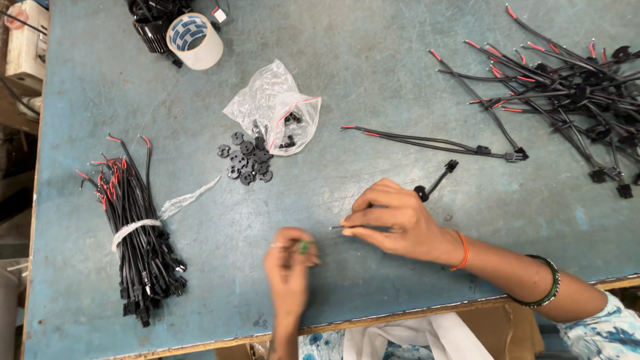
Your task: The person repeatedly picks small black plastic components and wires from a table, aligns the parts, and presses them together by hand. They place the assembled units on the table and continue the same process with additional components.
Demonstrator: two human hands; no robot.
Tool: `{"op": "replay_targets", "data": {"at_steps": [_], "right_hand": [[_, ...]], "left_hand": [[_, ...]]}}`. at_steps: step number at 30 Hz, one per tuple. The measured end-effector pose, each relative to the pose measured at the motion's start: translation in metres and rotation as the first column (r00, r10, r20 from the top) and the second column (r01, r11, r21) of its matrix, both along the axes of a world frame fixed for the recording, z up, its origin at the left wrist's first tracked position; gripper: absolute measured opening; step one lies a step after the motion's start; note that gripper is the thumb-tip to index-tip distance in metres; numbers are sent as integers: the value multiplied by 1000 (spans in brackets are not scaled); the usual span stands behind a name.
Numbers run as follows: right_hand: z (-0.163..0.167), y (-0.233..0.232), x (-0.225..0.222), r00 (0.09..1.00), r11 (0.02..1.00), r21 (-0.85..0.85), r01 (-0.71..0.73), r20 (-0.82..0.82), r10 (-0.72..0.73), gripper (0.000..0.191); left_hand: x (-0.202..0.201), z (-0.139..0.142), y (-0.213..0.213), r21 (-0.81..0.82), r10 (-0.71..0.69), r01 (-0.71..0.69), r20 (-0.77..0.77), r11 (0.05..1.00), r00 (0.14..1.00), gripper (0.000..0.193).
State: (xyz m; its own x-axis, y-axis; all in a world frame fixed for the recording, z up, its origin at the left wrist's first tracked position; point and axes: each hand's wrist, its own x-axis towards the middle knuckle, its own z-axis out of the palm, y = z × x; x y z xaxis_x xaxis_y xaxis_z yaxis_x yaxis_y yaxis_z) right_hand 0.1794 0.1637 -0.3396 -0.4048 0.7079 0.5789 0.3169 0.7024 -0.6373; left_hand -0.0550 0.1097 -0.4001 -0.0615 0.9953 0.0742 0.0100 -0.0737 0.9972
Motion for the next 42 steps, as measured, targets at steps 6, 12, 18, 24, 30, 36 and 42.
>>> {"op": "replay_targets", "data": {"at_steps": [6,12,18,24,30,36,42], "right_hand": [[-1,-3,-1,998,997,-45,-66,13,67,19],[3,-8,3,994,994,24,-105,23,104,20],[17,-8,9,995,988,154,-15,95,0,16],[17,-1,23,984,964,265,40,158,-84,16],[16,54,105,633,632,605,484,255,-730,11],[-3,69,137,442,593,483,644,398,-804,20],[-42,61,63,707,850,214,481,479,-521,16]], "left_hand": [[40,24,7,158,-38,77,-236,984,971,16],[35,15,-8,317,160,-64,-287,946,944,13],[-31,-34,-25,173,375,-351,-130,920,918,26],[-74,-64,-9,10,346,-346,-49,938,937,27],[-56,-55,-9,-21,227,-230,-94,973,969,32],[-50,-47,-4,-64,284,-289,-71,955,956,33],[-52,-50,-5,-60,274,-279,-89,958,958,32]]}}
